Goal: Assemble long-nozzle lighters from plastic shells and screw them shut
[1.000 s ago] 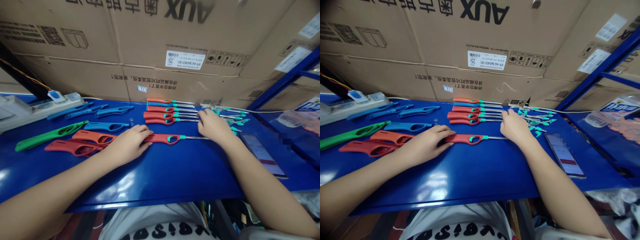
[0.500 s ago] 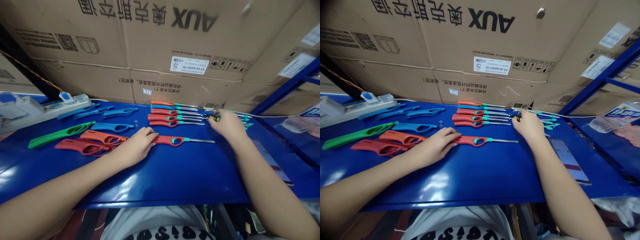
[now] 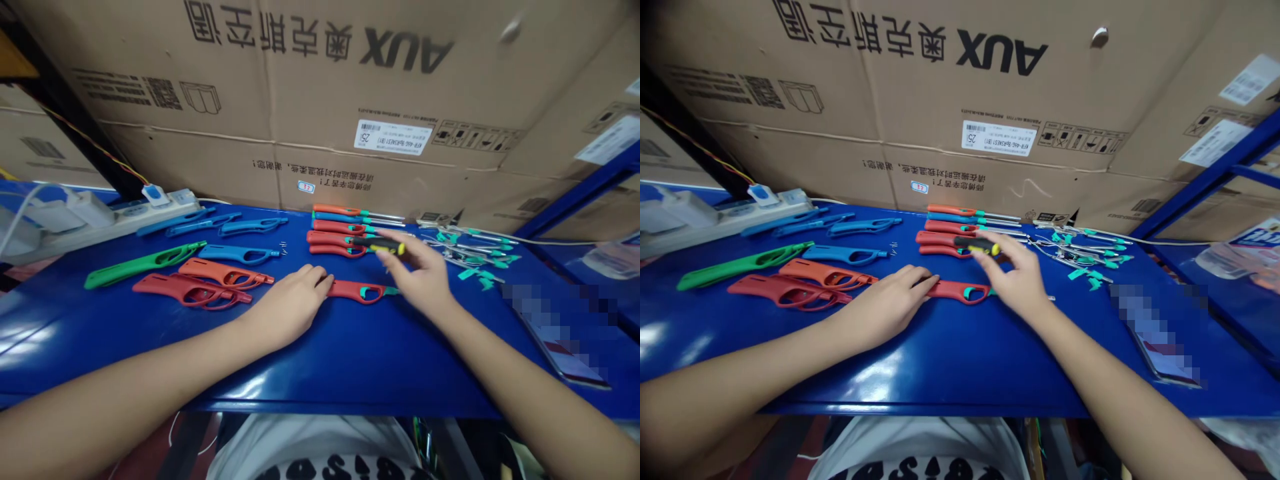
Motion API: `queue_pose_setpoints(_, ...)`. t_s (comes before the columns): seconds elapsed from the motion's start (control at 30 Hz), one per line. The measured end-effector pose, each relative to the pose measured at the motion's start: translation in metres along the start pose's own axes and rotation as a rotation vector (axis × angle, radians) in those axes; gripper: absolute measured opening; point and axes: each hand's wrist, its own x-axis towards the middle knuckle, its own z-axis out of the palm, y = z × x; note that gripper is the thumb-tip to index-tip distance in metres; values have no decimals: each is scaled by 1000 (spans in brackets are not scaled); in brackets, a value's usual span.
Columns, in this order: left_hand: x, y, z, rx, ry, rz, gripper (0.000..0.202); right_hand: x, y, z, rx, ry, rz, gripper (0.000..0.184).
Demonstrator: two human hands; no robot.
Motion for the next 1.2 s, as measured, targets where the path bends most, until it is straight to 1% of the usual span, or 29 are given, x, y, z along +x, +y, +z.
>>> queue_pose_setpoints(0.07, -1, 4, 0, 0, 1, 18, 35, -7, -9, 18, 40, -102, -51, 30)
queue_pose_setpoints(0.17, -3, 7, 1, -33, 19, 54, 37, -10, -16, 37, 103, -213, -65, 28)
queue_pose_setpoints(0.3, -4, 5, 2, -74, 55, 81, 33, -5, -20, 54, 129, -234, -44, 27)
queue_pose_setpoints(0.47, -5, 2, -1, -66, 53, 53, 31, 0, -23, 65, 83, -226, -58, 27)
queue_pose_setpoints(0.6, -5, 2, -3, -55, 51, 52, 33, 1, -23, 66, 78, -220, -59, 26)
queue_pose_setpoints(0.7, -5, 3, -4, -64, 40, 51, 36, 1, -25, 62, 125, -166, -33, 25)
queue_pose_setpoints(0.77, -5, 2, -5, -92, 34, 49, 38, 2, -28, 55, 190, -103, 46, 25)
queue_pose_setpoints(0.87, -4, 2, -3, -158, 31, 59, 39, 3, -34, 42, 306, -10, 218, 28)
queue_pose_setpoints(0.93, -3, 2, 0, -196, 32, 76, 40, 5, -36, 34, 348, 28, 275, 29)
queue_pose_setpoints(0.97, -3, 3, 1, -209, 34, 87, 40, 5, -36, 32, 347, 20, 276, 29)
queue_pose_setpoints(1.03, -2, 5, 5, -223, 37, 106, 41, 6, -36, 31, 313, -52, 234, 26)
queue_pose_setpoints(1.13, -2, 9, 9, -238, 33, 131, 43, 3, -32, 35, 267, -172, 142, 22)
queue_pose_setpoints(1.2, -3, 11, 11, -247, 24, 150, 44, 0, -29, 40, 260, -193, 124, 22)
